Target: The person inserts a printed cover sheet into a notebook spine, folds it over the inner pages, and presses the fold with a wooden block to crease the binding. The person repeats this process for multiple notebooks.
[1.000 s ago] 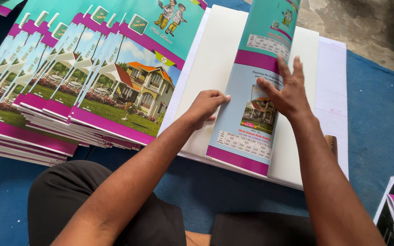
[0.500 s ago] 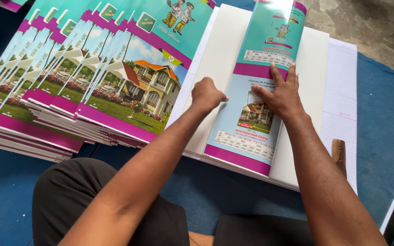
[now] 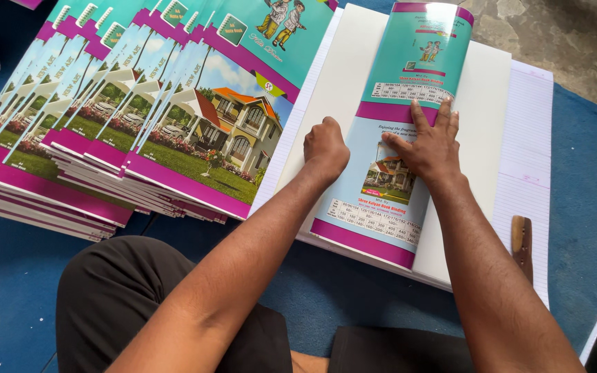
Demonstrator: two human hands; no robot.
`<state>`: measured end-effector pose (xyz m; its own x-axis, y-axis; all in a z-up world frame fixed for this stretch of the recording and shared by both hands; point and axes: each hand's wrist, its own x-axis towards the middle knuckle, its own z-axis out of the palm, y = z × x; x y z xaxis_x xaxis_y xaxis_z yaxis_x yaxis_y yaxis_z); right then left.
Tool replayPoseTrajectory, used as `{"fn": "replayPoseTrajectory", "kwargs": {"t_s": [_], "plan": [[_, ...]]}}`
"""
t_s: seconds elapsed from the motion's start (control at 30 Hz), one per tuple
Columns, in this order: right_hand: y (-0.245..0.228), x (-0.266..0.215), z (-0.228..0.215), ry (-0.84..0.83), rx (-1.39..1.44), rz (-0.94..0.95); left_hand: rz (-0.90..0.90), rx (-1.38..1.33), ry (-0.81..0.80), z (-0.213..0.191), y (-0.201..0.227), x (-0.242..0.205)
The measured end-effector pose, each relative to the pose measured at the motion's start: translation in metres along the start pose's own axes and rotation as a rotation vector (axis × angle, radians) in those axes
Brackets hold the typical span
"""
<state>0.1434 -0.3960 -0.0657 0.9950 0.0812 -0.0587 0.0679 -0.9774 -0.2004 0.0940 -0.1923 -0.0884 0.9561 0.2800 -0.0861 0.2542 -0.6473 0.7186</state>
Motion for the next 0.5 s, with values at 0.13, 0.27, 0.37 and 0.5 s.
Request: {"fn": "replayPoseTrajectory", "kwargs": {"t_s": [0.13,0.27,0.37,0.5], "plan": [[0.0,0.001,0.005,0.016,-0.02,-0.021,-0.023,-0.006,-0.026,-0.001,-0.003,0.002],[0.0,0.004,0.009,0.03,-0.04,-0.034,-0.045,-0.009,-0.039,-0.004,-0.003,0.003],[-0.001,0.007,0.012,0.03,-0.075,-0.035,-0.061,-0.009,-0.058,-0.007,-0.002,0.003],[-0.002,0.008,0.016,0.052,-0.088,-0.065,-0.08,-0.009,-0.076,-0.01,0.0,0.001]]}}
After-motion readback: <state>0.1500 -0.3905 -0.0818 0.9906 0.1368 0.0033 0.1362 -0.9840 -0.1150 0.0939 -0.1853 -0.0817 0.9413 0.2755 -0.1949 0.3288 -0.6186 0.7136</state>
